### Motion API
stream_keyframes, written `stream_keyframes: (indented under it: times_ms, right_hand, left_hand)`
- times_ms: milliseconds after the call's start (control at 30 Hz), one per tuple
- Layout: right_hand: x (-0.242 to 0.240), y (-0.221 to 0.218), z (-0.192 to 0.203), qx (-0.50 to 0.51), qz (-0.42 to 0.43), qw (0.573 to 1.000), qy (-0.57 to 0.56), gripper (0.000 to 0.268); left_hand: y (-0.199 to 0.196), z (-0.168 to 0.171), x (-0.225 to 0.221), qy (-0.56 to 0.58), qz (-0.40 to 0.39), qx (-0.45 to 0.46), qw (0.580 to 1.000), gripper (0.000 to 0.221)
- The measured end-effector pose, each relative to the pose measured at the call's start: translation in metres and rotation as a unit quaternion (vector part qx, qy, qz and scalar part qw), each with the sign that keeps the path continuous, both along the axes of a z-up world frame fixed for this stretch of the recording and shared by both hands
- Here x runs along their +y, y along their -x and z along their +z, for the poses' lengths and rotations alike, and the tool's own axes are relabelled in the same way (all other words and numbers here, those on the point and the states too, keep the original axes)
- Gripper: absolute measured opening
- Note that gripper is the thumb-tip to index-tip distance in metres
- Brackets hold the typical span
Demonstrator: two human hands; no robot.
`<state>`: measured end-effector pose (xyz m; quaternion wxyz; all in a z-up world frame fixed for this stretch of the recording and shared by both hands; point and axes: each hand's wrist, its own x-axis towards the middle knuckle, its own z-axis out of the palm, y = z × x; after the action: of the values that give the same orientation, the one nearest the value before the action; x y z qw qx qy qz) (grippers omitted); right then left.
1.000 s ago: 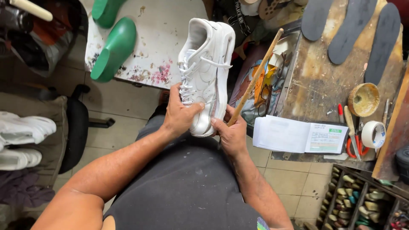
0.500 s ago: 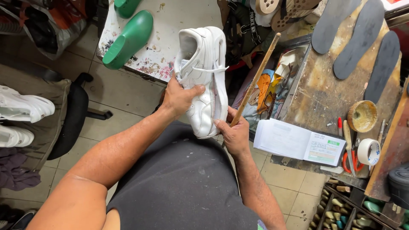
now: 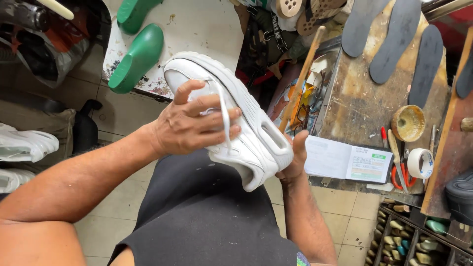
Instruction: Applying liquid to a shoe sole with a brush and inspecting sneakers
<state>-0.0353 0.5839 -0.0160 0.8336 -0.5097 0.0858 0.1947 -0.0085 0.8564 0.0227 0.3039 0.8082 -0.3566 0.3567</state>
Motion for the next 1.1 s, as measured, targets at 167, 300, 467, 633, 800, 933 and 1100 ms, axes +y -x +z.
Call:
stream_keyframes:
  times_ms: [167,300,467,633,800,933,1100]
  right_hand:
    - [0.004,-0.012,0.002,-0.089,0.103,0.980,-0.143,0.065]
    - [-0.013,-0.014,-0.017,-0.130,0.150,0.957,-0.210,0.071]
    - [0.000,-0.011,0.001,-0.110,0.135,0.969,-0.174,0.059]
    - [0.011,-0.012,0.027,-0.125,0.088,0.982,-0.109,0.065]
    - [0.000,-0.016,0.018,-0.153,0.055,0.984,-0.067,0.079]
    - [-0.006,-0.017,0.024,-0.161,0.045,0.984,0.054,0.096]
    - [-0.010,-0.010,0.005,-0.173,0.011,0.980,0.093,0.102]
  left_hand:
    - [-0.005,0.024,0.001,-0.019,-0.007,-0.062,0.998,0.011]
    - [-0.010,0.020,-0.002,-0.019,-0.011,-0.065,0.998,0.023]
    - [-0.015,0.002,-0.003,-0.009,0.009,-0.047,0.999,0.027]
    - [-0.027,-0.003,-0.004,0.055,0.008,-0.032,0.998,0.024]
    - [-0.032,-0.017,-0.002,0.018,0.099,-0.003,0.995,0.024]
    - [-0.044,-0.038,0.009,0.082,0.194,0.320,0.924,0.076]
    - [-0.063,0.013,-0.003,0.431,0.085,0.620,0.650,0.073]
